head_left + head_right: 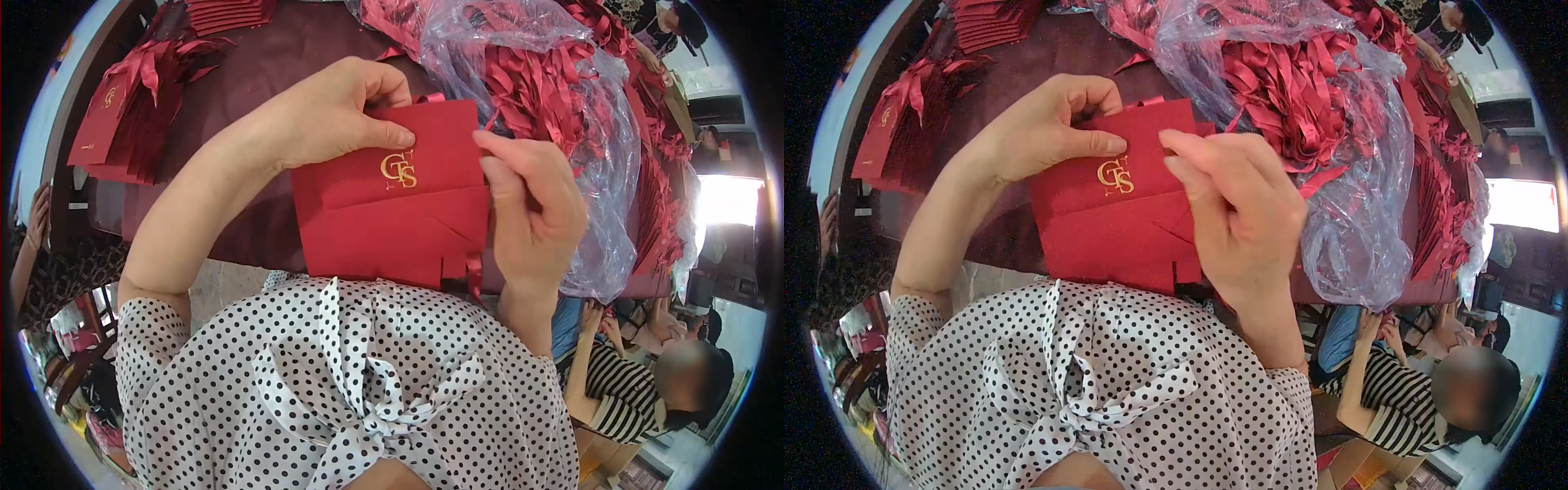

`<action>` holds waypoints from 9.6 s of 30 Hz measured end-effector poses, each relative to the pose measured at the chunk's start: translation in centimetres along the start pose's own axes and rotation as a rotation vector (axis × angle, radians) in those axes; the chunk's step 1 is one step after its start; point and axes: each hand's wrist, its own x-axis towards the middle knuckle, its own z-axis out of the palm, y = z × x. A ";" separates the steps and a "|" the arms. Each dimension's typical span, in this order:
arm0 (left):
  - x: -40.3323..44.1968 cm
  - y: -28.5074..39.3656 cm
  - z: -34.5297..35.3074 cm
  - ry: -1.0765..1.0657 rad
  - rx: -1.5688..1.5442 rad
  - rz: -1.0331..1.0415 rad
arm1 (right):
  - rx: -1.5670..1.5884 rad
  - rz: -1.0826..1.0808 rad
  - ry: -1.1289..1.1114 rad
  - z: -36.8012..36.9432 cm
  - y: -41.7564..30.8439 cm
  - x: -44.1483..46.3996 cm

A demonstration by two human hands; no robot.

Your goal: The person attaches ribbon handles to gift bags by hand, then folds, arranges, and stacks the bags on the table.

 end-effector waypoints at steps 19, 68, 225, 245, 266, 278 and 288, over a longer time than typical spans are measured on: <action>-0.5 -3.0 0.0 -0.104 -0.478 -0.040 | 0.031 0.143 -0.113 3.4 0.5 -0.9; -1.6 -1.3 -4.7 0.456 0.865 0.485 | 0.137 0.372 -0.511 0.5 1.3 0.9; -6.0 -2.5 2.8 0.456 0.328 0.573 | 0.403 0.528 -0.394 3.9 -2.9 -0.7; -5.6 -1.5 1.0 -0.024 0.118 0.422 | 0.124 0.073 -0.448 2.8 -2.2 -1.1; 0.0 -3.3 -1.6 -0.065 -0.177 0.378 | 0.067 -0.065 -0.475 -1.7 -3.6 -0.1; -5.2 0.7 2.8 0.209 -0.164 0.361 | 0.005 -0.093 0.155 0.4 -2.6 6.2; 3.9 -11.1 -12.7 0.827 -0.299 0.211 | 0.203 0.192 0.017 0.4 1.1 2.1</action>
